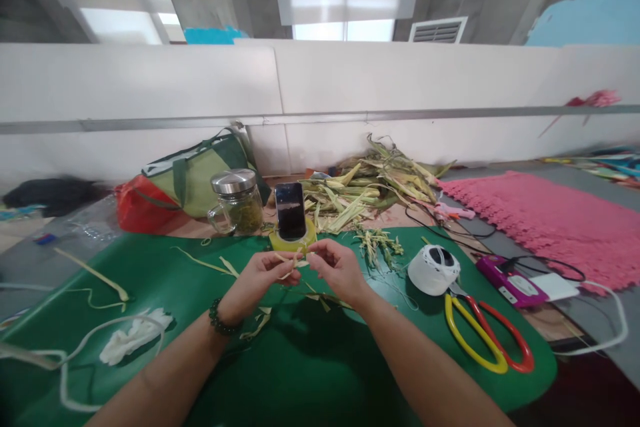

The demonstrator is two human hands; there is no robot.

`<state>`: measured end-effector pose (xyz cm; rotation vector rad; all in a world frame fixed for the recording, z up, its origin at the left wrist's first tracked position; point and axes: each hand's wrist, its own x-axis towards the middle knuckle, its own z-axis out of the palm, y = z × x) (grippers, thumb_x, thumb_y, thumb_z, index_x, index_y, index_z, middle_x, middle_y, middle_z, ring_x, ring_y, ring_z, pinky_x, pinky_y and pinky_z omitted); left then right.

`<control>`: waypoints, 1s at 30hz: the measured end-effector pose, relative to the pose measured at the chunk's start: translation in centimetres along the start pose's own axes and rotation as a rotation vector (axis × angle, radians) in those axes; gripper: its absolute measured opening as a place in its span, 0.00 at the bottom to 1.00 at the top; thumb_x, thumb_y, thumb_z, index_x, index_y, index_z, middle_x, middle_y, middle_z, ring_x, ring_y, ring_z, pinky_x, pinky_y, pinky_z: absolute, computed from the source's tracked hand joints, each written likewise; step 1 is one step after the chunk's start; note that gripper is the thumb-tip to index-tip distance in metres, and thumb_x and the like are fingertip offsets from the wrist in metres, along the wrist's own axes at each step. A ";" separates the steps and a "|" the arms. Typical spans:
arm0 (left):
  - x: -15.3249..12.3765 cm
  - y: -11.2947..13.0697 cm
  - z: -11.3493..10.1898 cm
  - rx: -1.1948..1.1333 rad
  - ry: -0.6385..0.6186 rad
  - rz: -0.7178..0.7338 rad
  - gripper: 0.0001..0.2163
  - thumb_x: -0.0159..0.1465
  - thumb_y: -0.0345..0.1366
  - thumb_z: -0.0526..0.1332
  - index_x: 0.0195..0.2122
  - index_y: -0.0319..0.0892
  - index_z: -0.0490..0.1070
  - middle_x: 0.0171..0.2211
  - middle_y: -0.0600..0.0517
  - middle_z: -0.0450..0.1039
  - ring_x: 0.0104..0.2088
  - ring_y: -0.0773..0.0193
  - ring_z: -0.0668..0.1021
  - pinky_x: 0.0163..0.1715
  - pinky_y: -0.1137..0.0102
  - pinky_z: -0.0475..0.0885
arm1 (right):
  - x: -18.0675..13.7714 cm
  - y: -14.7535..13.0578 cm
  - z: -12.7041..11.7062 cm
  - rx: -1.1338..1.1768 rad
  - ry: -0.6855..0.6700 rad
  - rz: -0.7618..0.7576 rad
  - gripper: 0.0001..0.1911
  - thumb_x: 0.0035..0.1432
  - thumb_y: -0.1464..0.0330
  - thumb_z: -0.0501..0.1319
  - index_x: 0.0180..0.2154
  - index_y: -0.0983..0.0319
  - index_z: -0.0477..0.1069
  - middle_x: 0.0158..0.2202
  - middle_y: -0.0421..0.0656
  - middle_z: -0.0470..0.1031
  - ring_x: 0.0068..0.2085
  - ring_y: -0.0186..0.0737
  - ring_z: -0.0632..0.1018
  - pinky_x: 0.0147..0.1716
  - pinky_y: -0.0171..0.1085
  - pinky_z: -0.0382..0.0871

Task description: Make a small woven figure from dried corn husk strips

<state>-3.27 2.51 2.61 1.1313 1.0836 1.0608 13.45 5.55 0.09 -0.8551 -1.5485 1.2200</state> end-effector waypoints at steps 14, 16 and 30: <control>0.8 -0.9 -1.0 0.242 0.044 0.294 0.17 0.45 0.39 0.70 0.36 0.39 0.79 0.34 0.47 0.76 0.32 0.62 0.74 0.30 0.71 0.68 | 0.8 0.7 0.9 0.078 0.017 0.012 0.14 0.45 0.61 0.65 0.32 0.61 0.68 0.19 0.35 0.70 0.19 0.31 0.70 0.21 0.33 0.67; 0.9 -1.0 -0.9 0.198 -0.040 0.287 0.18 0.45 0.42 0.71 0.35 0.37 0.79 0.31 0.47 0.77 0.30 0.62 0.75 0.31 0.69 0.70 | 0.8 0.2 1.3 0.023 -0.001 0.007 0.12 0.46 0.62 0.64 0.32 0.61 0.68 0.20 0.35 0.71 0.20 0.32 0.72 0.22 0.33 0.68; 1.1 -0.8 -1.0 -0.053 -0.003 0.216 0.18 0.42 0.44 0.73 0.31 0.38 0.77 0.29 0.49 0.78 0.30 0.60 0.79 0.34 0.68 0.72 | 2.8 -0.4 0.9 -0.189 -0.003 -0.227 0.17 0.54 0.62 0.60 0.44 0.61 0.63 0.27 0.39 0.72 0.26 0.35 0.74 0.24 0.34 0.69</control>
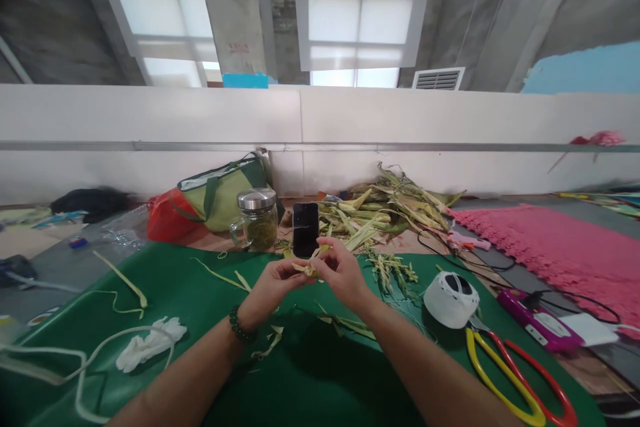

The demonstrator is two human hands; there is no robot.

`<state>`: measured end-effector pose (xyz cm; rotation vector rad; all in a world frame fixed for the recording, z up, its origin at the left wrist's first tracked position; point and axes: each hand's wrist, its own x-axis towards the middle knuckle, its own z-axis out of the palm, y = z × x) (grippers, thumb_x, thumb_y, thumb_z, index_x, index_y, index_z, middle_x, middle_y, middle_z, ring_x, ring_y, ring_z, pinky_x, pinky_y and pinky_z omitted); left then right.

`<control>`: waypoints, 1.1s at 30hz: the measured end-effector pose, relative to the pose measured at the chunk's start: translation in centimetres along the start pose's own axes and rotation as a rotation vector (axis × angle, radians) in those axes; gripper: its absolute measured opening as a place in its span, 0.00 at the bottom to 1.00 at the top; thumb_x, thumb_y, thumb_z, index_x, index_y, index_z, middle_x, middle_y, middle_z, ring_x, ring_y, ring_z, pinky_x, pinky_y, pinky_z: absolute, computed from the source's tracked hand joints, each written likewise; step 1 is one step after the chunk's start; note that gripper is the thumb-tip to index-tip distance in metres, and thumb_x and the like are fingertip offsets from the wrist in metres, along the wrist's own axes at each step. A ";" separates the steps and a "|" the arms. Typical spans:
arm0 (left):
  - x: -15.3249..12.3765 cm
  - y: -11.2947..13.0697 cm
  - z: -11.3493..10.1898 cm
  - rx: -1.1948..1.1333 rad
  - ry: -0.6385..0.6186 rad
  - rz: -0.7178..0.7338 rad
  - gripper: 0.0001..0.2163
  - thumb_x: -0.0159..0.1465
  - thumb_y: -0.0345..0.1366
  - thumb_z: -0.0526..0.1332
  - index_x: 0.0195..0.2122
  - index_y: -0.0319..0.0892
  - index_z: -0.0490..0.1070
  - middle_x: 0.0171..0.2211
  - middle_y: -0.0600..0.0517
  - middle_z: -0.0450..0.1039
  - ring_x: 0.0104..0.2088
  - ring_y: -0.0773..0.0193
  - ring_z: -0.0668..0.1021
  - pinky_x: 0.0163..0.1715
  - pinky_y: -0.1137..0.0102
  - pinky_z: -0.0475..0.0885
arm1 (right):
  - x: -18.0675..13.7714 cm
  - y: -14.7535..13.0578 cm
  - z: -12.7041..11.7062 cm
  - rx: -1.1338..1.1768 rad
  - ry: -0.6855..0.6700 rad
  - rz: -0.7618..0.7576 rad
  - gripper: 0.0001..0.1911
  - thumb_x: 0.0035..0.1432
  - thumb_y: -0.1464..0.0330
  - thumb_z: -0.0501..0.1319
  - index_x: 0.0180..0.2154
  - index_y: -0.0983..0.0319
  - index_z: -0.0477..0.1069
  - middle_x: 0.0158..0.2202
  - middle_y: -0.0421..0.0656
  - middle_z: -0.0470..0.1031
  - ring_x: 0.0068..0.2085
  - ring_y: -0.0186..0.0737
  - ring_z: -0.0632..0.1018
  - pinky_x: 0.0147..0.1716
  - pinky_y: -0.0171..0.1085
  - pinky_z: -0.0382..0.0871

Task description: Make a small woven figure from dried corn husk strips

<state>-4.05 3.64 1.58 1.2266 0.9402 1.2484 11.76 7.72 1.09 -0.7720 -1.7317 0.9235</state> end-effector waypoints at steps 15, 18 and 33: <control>0.1 -0.4 0.6 -0.015 0.021 0.065 0.18 0.41 0.41 0.74 0.24 0.38 0.66 0.24 0.55 0.68 0.26 0.70 0.71 0.28 0.74 0.68 | -1.8 -0.7 -0.3 -0.285 -0.042 -0.277 0.07 0.58 0.68 0.57 0.30 0.61 0.70 0.25 0.42 0.73 0.25 0.34 0.72 0.24 0.32 0.67; 0.1 -0.5 0.4 -0.010 0.019 0.061 0.19 0.41 0.43 0.74 0.25 0.38 0.67 0.25 0.55 0.68 0.26 0.70 0.71 0.29 0.74 0.67 | -1.5 -0.6 -0.5 -0.306 -0.024 -0.235 0.07 0.57 0.69 0.57 0.28 0.61 0.70 0.24 0.41 0.73 0.24 0.34 0.72 0.23 0.31 0.67; -0.4 -0.1 0.5 0.322 0.102 0.141 0.06 0.47 0.34 0.68 0.25 0.38 0.74 0.25 0.51 0.72 0.28 0.64 0.73 0.30 0.71 0.69 | -0.6 -0.6 -2.2 -0.560 -0.206 -0.529 0.07 0.60 0.71 0.57 0.31 0.60 0.73 0.30 0.44 0.75 0.35 0.39 0.73 0.35 0.37 0.68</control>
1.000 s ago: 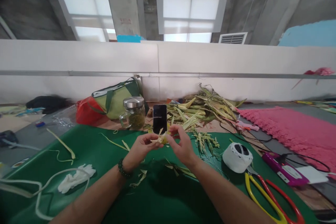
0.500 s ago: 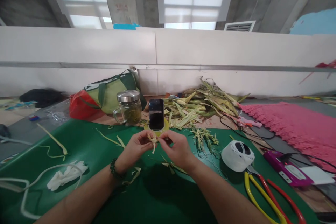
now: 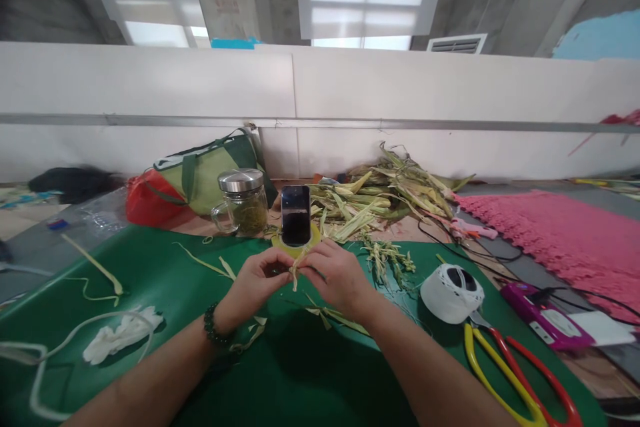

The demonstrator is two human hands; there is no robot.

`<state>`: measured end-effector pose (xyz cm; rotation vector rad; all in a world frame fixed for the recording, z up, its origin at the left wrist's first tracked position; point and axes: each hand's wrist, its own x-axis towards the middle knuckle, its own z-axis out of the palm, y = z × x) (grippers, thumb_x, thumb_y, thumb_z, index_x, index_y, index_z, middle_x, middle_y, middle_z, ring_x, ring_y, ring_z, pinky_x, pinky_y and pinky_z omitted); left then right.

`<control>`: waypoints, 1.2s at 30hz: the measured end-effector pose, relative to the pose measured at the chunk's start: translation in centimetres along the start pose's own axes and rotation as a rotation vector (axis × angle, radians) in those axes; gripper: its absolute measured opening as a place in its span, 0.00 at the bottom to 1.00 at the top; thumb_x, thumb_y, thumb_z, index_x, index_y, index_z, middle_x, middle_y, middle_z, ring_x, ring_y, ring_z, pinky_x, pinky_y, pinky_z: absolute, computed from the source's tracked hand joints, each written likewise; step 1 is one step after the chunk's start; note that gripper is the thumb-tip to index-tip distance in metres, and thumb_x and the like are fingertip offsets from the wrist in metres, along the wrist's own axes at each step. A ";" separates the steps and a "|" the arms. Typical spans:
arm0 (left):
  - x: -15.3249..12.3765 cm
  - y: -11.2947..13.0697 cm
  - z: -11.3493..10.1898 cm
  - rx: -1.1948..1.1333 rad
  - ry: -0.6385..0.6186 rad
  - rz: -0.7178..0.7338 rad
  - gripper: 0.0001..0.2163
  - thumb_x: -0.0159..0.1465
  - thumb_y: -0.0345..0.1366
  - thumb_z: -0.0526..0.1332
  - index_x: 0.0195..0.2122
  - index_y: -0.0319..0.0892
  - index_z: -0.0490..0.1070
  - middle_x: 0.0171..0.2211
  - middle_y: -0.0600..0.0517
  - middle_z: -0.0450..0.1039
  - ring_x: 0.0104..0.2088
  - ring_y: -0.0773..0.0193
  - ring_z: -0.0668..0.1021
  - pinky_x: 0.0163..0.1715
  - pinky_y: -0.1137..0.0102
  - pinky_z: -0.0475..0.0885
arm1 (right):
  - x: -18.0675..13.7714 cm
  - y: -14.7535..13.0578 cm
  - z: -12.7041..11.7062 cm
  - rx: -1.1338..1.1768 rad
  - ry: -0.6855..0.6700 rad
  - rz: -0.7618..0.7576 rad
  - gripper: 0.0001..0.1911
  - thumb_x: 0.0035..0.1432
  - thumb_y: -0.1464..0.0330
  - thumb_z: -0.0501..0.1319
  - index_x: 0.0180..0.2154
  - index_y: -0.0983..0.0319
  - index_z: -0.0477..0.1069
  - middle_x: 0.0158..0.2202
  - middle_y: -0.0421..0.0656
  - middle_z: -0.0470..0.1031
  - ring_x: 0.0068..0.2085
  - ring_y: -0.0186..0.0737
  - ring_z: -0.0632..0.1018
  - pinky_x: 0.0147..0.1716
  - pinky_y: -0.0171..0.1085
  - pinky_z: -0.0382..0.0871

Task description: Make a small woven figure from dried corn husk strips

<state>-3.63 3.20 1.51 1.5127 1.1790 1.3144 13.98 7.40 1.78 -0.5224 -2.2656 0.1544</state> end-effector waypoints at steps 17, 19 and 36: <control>-0.3 0.4 0.2 0.137 -0.079 0.028 0.02 0.50 0.29 0.65 0.25 0.38 0.74 0.27 0.49 0.74 0.30 0.62 0.74 0.30 0.71 0.68 | 0.2 -0.5 -0.7 -0.018 -0.080 -0.040 0.06 0.49 0.77 0.56 0.25 0.61 0.67 0.25 0.41 0.73 0.29 0.37 0.71 0.28 0.34 0.65; -0.3 0.5 0.3 0.136 -0.075 0.022 0.02 0.49 0.29 0.65 0.25 0.38 0.74 0.27 0.49 0.74 0.30 0.62 0.74 0.30 0.71 0.68 | 0.3 -0.7 -0.7 -0.018 -0.086 -0.053 0.07 0.49 0.77 0.56 0.25 0.61 0.67 0.24 0.41 0.73 0.28 0.36 0.70 0.28 0.34 0.65; 0.1 0.2 -0.1 -0.295 -0.179 -0.202 0.13 0.43 0.34 0.72 0.25 0.38 0.70 0.22 0.56 0.70 0.24 0.70 0.71 0.28 0.73 0.66 | 0.1 -0.2 -0.5 0.195 0.036 0.048 0.06 0.50 0.76 0.60 0.28 0.61 0.73 0.27 0.41 0.75 0.30 0.34 0.75 0.29 0.32 0.68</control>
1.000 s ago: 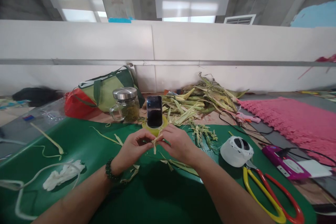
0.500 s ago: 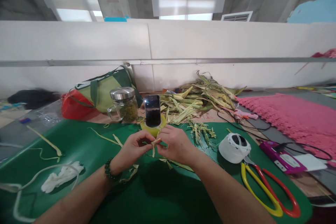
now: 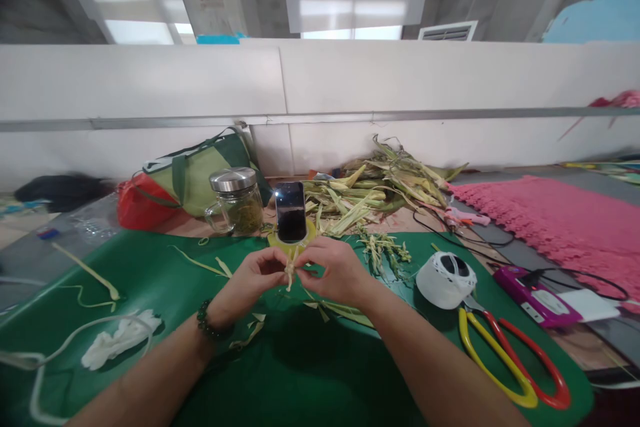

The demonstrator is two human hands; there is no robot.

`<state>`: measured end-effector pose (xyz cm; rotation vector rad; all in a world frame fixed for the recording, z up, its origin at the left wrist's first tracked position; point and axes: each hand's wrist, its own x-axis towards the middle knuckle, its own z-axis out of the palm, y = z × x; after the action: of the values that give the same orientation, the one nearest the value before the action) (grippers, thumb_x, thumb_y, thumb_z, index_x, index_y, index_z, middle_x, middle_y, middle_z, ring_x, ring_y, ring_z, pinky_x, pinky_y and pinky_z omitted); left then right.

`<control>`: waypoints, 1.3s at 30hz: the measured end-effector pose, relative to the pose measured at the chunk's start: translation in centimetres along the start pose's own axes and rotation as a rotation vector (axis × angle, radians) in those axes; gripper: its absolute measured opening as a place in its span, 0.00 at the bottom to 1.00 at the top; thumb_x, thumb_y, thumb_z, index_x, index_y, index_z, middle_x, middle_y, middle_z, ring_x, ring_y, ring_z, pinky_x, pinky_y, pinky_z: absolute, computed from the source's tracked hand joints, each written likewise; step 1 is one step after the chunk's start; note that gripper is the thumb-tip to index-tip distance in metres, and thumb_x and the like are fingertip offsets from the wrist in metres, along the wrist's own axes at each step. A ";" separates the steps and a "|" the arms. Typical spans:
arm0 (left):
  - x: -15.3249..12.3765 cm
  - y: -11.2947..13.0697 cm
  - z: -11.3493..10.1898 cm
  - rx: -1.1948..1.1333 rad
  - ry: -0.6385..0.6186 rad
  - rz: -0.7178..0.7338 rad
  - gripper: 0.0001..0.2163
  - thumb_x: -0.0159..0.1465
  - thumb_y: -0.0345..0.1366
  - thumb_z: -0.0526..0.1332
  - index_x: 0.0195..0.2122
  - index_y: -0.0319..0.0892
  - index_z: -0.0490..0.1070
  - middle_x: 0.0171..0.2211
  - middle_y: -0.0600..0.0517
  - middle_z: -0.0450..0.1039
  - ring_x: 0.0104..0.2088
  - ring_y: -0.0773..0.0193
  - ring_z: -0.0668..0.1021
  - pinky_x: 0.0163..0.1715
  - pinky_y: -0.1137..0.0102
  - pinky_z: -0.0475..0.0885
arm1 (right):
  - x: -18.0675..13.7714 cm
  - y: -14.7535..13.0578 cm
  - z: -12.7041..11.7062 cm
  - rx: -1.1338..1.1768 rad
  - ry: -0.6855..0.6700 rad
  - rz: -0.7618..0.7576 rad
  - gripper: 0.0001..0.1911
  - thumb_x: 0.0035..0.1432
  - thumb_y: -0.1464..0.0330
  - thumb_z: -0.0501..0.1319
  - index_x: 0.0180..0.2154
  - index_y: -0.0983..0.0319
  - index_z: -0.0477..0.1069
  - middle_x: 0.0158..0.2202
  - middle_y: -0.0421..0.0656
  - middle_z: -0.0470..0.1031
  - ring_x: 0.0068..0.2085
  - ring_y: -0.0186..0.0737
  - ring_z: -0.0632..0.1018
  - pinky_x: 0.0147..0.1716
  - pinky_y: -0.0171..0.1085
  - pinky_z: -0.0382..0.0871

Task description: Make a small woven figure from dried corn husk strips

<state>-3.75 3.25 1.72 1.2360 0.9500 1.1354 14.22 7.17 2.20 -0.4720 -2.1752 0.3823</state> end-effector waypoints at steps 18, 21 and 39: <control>0.0 -0.5 0.5 -0.030 0.055 -0.026 0.15 0.40 0.34 0.74 0.24 0.37 0.69 0.21 0.57 0.69 0.23 0.71 0.70 0.27 0.75 0.66 | -0.5 -1.5 1.3 -0.176 0.153 0.023 0.07 0.50 0.75 0.57 0.22 0.62 0.68 0.22 0.41 0.72 0.26 0.33 0.73 0.26 0.31 0.65; -0.1 -0.2 0.6 -0.100 0.054 -0.052 0.16 0.39 0.35 0.75 0.24 0.37 0.69 0.21 0.56 0.70 0.24 0.72 0.70 0.28 0.75 0.67 | -0.3 -1.4 1.6 0.035 0.191 0.204 0.07 0.48 0.75 0.58 0.21 0.62 0.69 0.21 0.39 0.72 0.23 0.31 0.72 0.23 0.29 0.64; -0.1 0.1 0.0 0.186 0.020 0.074 0.13 0.44 0.37 0.72 0.27 0.37 0.73 0.26 0.51 0.73 0.28 0.65 0.73 0.29 0.72 0.68 | -0.3 -1.4 0.1 -0.419 -0.019 -0.205 0.09 0.59 0.74 0.54 0.29 0.64 0.72 0.25 0.43 0.74 0.29 0.37 0.73 0.26 0.34 0.64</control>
<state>-3.74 3.13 1.82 1.4217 1.0504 1.1386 14.04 5.76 2.51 -0.4659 -2.2989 -0.1874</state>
